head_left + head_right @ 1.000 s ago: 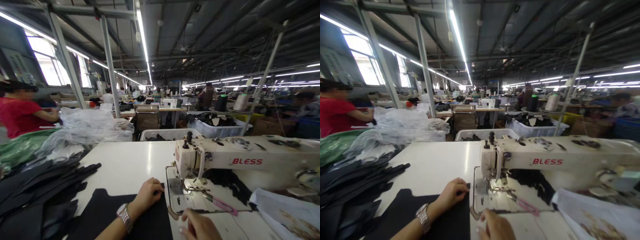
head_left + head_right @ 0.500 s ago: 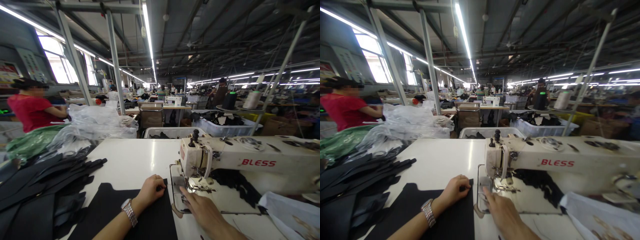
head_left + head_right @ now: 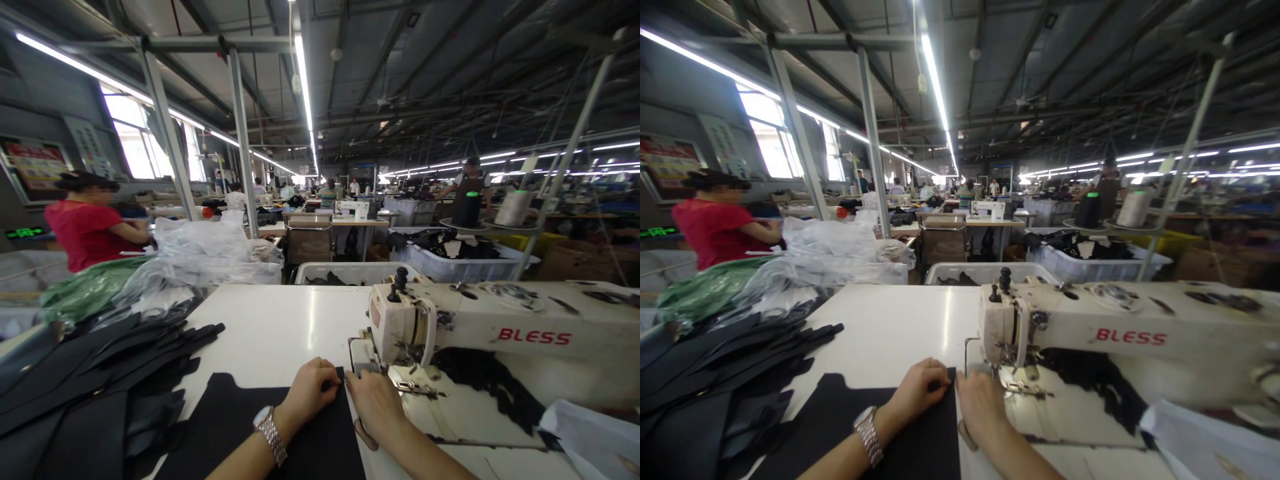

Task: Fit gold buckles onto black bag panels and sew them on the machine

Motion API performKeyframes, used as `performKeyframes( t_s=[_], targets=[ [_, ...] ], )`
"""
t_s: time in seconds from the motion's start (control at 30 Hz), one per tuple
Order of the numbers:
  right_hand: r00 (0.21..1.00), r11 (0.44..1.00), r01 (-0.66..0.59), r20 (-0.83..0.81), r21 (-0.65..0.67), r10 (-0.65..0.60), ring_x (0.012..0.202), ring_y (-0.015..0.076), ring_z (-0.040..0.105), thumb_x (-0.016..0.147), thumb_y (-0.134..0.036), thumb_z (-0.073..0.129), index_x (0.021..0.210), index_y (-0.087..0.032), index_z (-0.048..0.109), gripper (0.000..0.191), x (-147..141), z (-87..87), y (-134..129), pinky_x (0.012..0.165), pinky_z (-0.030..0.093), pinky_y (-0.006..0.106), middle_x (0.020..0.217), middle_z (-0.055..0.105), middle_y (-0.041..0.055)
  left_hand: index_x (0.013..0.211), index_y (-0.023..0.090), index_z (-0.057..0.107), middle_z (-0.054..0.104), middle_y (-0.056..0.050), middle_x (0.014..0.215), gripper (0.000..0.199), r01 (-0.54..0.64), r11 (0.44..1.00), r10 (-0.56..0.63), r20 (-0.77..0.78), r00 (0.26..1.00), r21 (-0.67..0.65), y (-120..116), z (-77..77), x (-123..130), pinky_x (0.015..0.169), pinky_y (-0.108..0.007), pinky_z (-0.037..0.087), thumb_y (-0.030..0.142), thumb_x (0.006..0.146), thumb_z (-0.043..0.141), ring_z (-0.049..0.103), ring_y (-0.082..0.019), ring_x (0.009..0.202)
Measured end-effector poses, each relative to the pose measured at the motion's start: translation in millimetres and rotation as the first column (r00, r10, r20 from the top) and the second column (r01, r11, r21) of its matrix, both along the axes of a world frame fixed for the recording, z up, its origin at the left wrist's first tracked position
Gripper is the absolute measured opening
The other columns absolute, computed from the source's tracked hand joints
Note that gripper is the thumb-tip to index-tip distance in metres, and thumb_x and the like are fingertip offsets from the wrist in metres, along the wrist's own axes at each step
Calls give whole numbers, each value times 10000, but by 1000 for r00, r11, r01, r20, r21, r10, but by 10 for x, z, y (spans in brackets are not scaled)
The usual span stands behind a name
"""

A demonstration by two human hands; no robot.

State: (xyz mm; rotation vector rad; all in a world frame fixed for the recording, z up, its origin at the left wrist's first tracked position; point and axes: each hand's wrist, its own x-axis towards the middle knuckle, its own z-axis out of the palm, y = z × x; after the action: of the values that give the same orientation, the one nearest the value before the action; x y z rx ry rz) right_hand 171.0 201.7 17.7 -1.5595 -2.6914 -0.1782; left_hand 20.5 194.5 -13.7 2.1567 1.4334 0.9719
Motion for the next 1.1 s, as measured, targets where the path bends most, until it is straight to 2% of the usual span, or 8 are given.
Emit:
performKeyframes(
  t_s=[0.17,0.43,0.7,0.83,0.93,1.03,1.1],
  targets=[
    [999,999,40,-17,-3,-40,646,227,627,786,-63,420,815,-193,638,255,-8,46,-10,512,430,262,699,645,69,708,174,648,617,-27,787,219,-14,1000,14,-7,1000,-1,6,2,1,705,-229,441,3,609,554,544,-146,760],
    [995,995,89,-52,37,-87,643,217,634,850,-171,357,799,-229,622,276,174,104,2,519,415,257,692,654,45,692,162,645,608,-37,772,202,-26,1000,26,-7,1000,-1,3,-5,2,686,-235,444,7,599,556,544,-149,732],
    [997,996,79,-27,30,-79,687,223,626,848,-200,380,1059,-231,563,281,228,140,-107,573,449,281,799,651,73,735,184,644,603,-29,807,192,-6,999,6,-9,1000,-43,-10,3,-33,704,-241,437,43,644,549,536,-147,752],
    [997,997,76,-24,6,-76,739,222,620,833,-183,403,1110,-225,545,314,543,26,-160,627,475,302,866,646,76,739,188,641,602,-27,816,193,2,999,-2,-6,1000,-54,-19,-7,-43,713,-243,433,44,654,543,532,-145,758],
    [990,993,100,-102,63,-94,805,226,600,794,-138,425,1079,-197,568,325,900,-163,-142,689,482,329,898,625,88,738,184,641,606,-27,826,192,4,998,-3,8,1000,-57,-17,-11,-45,725,-240,427,39,648,551,531,-147,776],
    [961,980,113,-270,162,-66,979,275,521,714,-122,494,1038,-171,586,340,1106,-265,-158,824,434,395,997,581,121,718,177,641,612,-20,803,197,2,998,0,22,1000,-65,-6,1,-46,709,-227,424,23,629,557,533,-141,759],
    [914,999,41,-405,29,-26,976,269,517,736,-139,482,923,-199,619,239,1077,-223,-271,851,411,406,965,591,108,697,170,641,613,-16,772,186,-4,997,6,26,1000,-76,1,14,-49,675,-214,425,19,620,562,533,-133,720]
  ],
)
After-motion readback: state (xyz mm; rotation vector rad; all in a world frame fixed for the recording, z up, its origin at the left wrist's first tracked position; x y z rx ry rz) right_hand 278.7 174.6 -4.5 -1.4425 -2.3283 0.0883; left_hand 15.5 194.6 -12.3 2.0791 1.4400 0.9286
